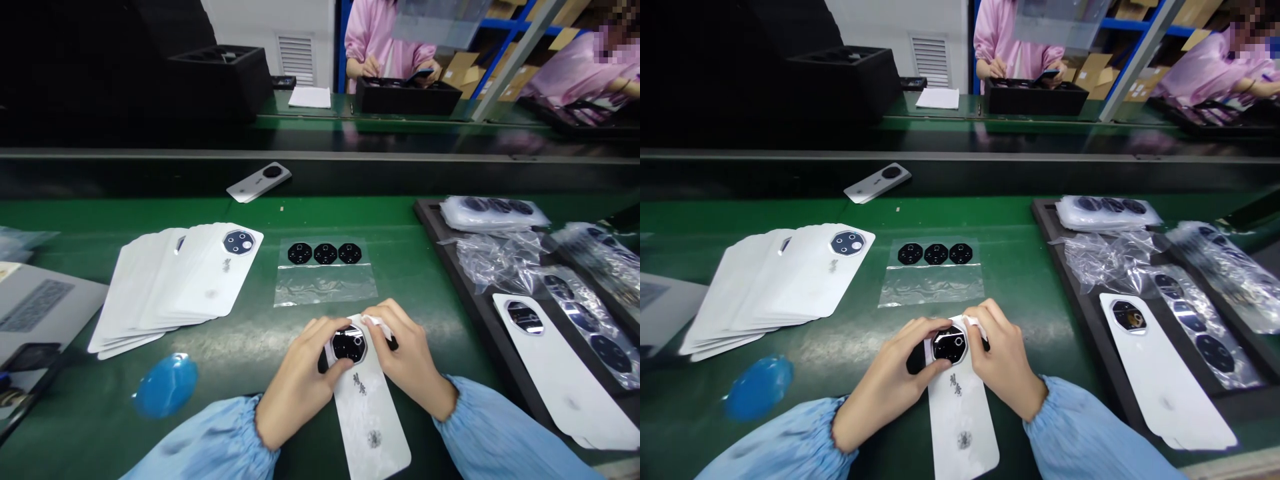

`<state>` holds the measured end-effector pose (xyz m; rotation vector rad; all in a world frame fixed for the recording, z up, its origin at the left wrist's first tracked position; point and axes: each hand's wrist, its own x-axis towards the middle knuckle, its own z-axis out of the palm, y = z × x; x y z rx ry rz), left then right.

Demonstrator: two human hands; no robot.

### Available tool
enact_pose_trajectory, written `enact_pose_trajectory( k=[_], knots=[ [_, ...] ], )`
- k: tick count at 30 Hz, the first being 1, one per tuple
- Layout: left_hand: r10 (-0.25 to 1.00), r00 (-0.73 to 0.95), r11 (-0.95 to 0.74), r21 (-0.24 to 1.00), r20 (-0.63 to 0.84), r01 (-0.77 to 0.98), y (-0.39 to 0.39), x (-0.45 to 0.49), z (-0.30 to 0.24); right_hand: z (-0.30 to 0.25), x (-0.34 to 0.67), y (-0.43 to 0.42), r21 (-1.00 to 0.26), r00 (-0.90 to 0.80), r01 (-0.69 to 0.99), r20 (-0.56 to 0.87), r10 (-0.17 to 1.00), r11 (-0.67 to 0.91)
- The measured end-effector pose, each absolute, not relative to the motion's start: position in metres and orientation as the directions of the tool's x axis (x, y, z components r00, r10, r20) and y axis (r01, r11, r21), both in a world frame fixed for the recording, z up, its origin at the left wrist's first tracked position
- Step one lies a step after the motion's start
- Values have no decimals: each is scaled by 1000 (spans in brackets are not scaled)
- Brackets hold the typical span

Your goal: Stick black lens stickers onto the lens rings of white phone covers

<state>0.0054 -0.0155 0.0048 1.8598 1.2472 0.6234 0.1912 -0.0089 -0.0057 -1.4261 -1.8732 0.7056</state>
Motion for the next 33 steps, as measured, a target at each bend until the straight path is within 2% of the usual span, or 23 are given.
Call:
enact_pose_trajectory(
  k=[4, 8, 11, 16, 19, 22, 24, 26, 30, 33],
  knots=[
    [919, 392, -186, 824, -48, 535, -13, 7, 9, -6, 191, -9, -765, -179, 587, 196, 964, 265],
    [912, 410, -226, 826, -7, 517, -14, 7, 9, -5, 193, -14, -781, -209, 519, 278, 938, 347],
    [891, 451, -285, 830, 45, 480, -17, 4, 5, -3, 196, -19, -755, -352, 468, 319, 880, 460],
    [865, 495, -336, 827, 82, 450, -19, -4, -3, 4, 199, -22, -634, -642, 437, 277, 715, 638],
    [851, 518, -353, 824, 87, 443, -17, -6, -4, 9, 199, -21, -606, -732, 401, 239, 638, 687],
    [835, 544, -365, 824, 83, 434, -14, -8, -3, 10, 200, -21, -613, -756, 382, 223, 615, 692],
    [819, 568, -378, 822, 83, 425, -12, -10, -1, 9, 200, -20, -627, -734, 387, 233, 637, 676],
    [800, 593, -397, 817, 85, 418, -9, -12, 0, 6, 201, -18, -638, -652, 430, 269, 709, 638],
    [779, 624, -417, 793, 59, 444, -6, -17, 3, -1, 206, -8, -685, -318, 586, 296, 901, 432],
    [773, 633, -415, 776, 26, 475, -6, -20, 2, -5, 211, -1, -714, -149, 637, 257, 955, 291]
  ],
)
